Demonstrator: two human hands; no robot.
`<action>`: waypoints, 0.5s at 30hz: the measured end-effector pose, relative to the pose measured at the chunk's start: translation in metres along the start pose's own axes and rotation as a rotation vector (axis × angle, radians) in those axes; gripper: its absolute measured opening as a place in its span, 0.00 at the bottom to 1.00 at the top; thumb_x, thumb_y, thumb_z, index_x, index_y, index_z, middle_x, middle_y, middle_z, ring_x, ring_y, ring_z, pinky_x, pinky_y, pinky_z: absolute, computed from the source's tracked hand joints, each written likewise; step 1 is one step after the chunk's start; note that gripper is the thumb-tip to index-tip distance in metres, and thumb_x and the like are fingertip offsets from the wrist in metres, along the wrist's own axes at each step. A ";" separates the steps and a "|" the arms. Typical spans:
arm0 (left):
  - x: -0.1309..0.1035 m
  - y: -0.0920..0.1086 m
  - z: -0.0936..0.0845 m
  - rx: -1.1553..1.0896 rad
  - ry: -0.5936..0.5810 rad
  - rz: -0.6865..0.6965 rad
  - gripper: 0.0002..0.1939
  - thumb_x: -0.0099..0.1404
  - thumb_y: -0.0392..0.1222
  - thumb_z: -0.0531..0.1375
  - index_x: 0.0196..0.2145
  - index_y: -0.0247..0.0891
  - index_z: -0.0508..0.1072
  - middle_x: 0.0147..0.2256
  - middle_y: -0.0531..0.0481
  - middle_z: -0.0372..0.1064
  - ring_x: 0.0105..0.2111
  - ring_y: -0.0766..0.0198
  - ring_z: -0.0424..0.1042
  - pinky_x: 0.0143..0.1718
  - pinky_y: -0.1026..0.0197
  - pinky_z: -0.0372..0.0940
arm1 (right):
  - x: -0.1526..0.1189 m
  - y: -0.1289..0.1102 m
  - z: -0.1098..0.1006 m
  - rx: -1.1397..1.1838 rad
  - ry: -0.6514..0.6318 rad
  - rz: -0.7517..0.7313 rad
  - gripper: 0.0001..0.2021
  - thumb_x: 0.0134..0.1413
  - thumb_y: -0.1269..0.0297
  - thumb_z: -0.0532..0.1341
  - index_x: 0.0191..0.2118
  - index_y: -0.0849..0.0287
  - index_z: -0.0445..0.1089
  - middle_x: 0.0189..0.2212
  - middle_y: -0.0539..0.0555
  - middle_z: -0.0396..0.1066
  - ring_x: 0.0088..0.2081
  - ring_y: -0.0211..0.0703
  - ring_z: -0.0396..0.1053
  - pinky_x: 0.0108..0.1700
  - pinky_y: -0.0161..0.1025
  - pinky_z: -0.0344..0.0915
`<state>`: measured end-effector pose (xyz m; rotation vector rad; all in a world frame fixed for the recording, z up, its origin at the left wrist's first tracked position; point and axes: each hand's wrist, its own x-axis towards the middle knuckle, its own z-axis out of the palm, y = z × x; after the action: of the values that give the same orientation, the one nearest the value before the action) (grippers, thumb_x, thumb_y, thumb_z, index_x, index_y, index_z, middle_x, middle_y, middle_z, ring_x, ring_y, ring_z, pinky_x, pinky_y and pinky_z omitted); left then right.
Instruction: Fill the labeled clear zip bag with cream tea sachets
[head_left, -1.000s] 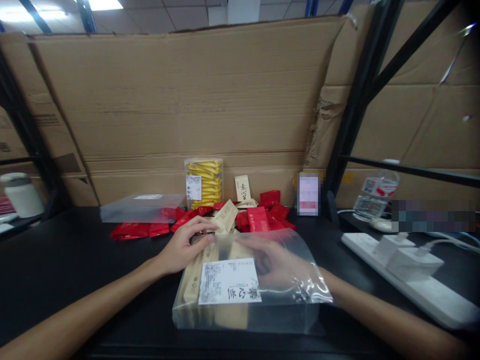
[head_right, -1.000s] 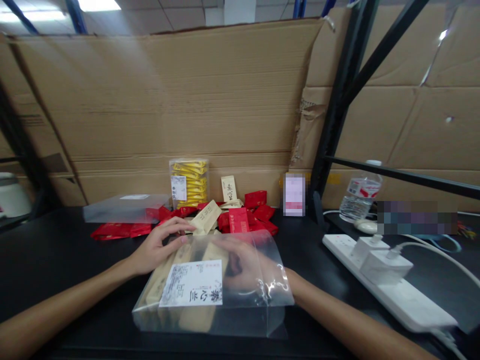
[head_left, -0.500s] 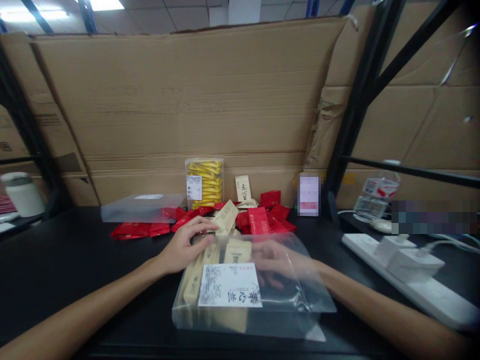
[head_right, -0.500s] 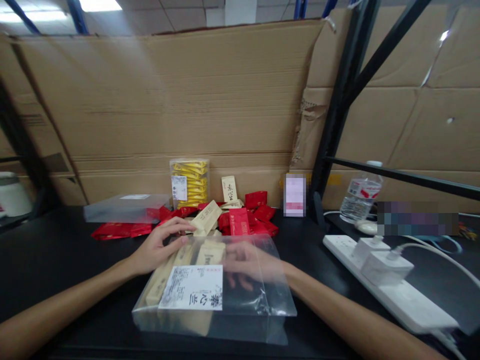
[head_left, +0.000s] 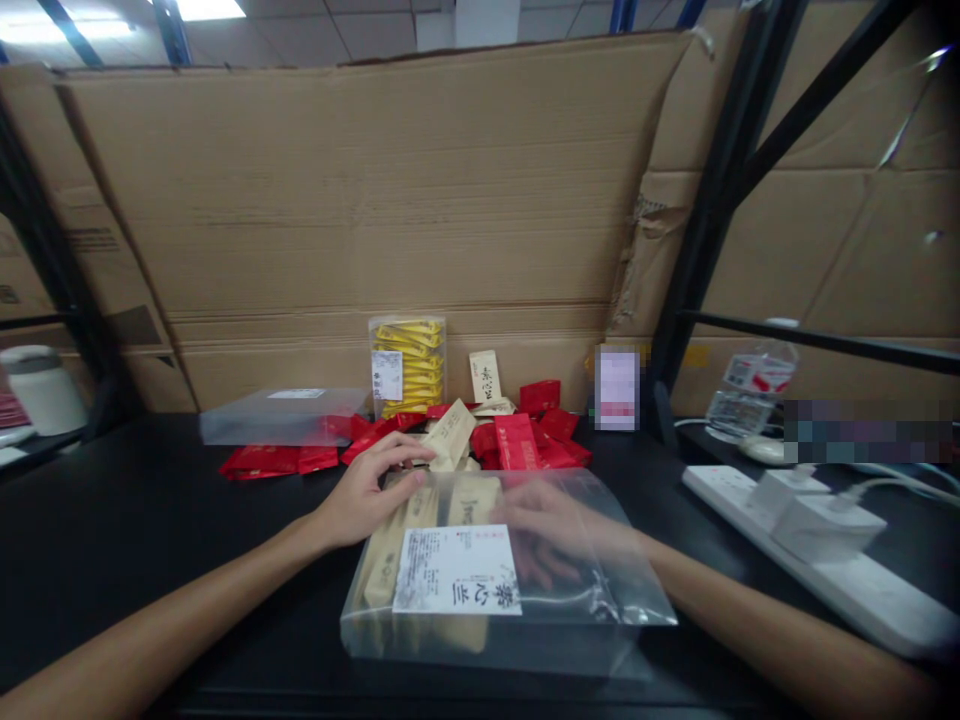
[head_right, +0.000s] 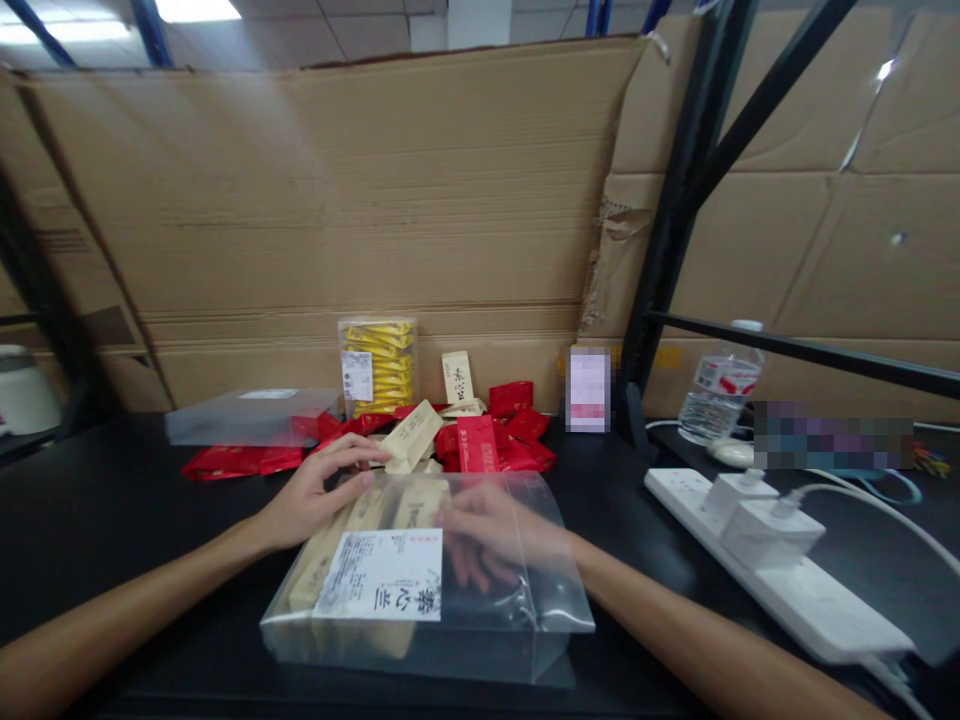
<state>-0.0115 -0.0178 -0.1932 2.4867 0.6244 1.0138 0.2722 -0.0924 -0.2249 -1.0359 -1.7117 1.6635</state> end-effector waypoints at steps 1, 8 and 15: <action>0.000 0.000 0.000 0.002 0.000 0.005 0.14 0.74 0.44 0.59 0.53 0.42 0.79 0.50 0.41 0.74 0.54 0.51 0.73 0.55 0.47 0.68 | 0.001 0.002 -0.001 0.033 -0.028 -0.015 0.24 0.64 0.42 0.62 0.37 0.64 0.74 0.24 0.53 0.76 0.18 0.35 0.70 0.12 0.27 0.57; 0.001 0.002 0.000 -0.012 0.006 0.003 0.14 0.74 0.44 0.60 0.53 0.40 0.79 0.50 0.40 0.73 0.53 0.51 0.73 0.55 0.48 0.68 | -0.001 -0.003 0.005 0.114 -0.079 -0.242 0.17 0.63 0.53 0.68 0.52 0.56 0.76 0.42 0.55 0.78 0.37 0.43 0.78 0.31 0.37 0.76; 0.000 0.000 0.000 0.007 0.026 -0.003 0.14 0.74 0.44 0.60 0.53 0.40 0.79 0.49 0.40 0.73 0.52 0.52 0.73 0.54 0.49 0.68 | -0.007 -0.009 0.005 0.007 -0.169 -0.245 0.23 0.63 0.53 0.68 0.62 0.50 0.73 0.55 0.58 0.76 0.54 0.52 0.76 0.51 0.50 0.75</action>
<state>-0.0113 -0.0182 -0.1933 2.4818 0.6404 1.0461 0.2711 -0.1008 -0.2151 -0.6657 -1.8548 1.6343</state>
